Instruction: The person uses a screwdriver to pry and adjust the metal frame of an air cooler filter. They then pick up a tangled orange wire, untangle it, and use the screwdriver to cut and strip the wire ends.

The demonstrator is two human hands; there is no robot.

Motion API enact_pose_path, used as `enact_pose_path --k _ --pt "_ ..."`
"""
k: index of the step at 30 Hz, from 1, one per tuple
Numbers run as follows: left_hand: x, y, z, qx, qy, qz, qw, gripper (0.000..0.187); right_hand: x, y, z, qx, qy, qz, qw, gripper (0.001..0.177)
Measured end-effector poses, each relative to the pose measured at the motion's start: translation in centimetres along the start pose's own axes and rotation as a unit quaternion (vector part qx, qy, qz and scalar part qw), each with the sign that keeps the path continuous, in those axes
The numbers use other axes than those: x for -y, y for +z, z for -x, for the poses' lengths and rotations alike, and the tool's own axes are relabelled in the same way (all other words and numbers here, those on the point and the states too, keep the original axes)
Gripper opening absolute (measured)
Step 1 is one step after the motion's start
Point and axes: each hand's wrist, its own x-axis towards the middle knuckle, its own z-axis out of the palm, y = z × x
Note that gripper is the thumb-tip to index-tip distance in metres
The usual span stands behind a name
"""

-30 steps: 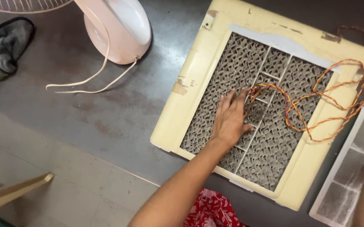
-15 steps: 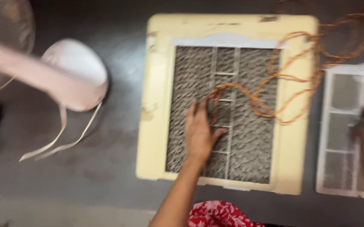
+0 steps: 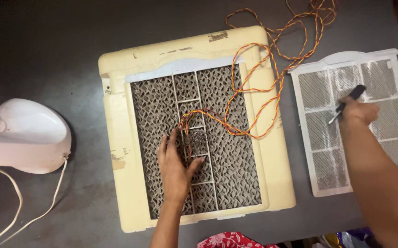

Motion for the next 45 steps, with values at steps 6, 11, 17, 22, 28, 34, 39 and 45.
enact_pose_path --k 6,11,17,22,28,34,39,45 --pt "-0.3 -0.3 -0.1 0.006 -0.02 0.0 1.0 0.106 6.5 -2.4 11.7 0.145 -0.36 0.048 0.92 0.024" --pt "0.7 0.2 0.1 -0.024 0.069 -0.011 0.997 0.095 12.5 -2.5 26.9 0.479 -0.45 0.066 0.751 0.031" --pt "1.3 0.4 0.2 -0.006 0.058 0.018 0.998 0.096 15.0 0.9 37.3 0.627 -0.645 0.123 0.42 0.024" --pt "2.2 1.3 0.6 -0.045 0.07 0.089 0.993 0.09 13.9 2.9 38.2 0.616 -0.675 0.148 0.378 0.03" --pt "1.2 1.1 0.6 -0.052 0.023 0.125 0.991 0.079 14.0 3.3 37.7 0.609 -0.64 0.235 0.405 0.034" --pt "1.8 0.8 1.5 -0.094 0.102 0.126 0.982 0.055 13.0 3.0 38.1 0.598 -0.695 0.198 0.346 0.037" --pt "2.7 1.4 1.7 -0.086 0.116 0.115 0.983 0.056 12.5 1.6 39.2 0.514 -0.749 0.254 0.331 0.033" --pt "3.5 1.8 1.9 -0.085 0.129 0.081 0.985 0.054 12.6 -0.3 40.7 0.457 -0.702 0.321 0.442 0.025"
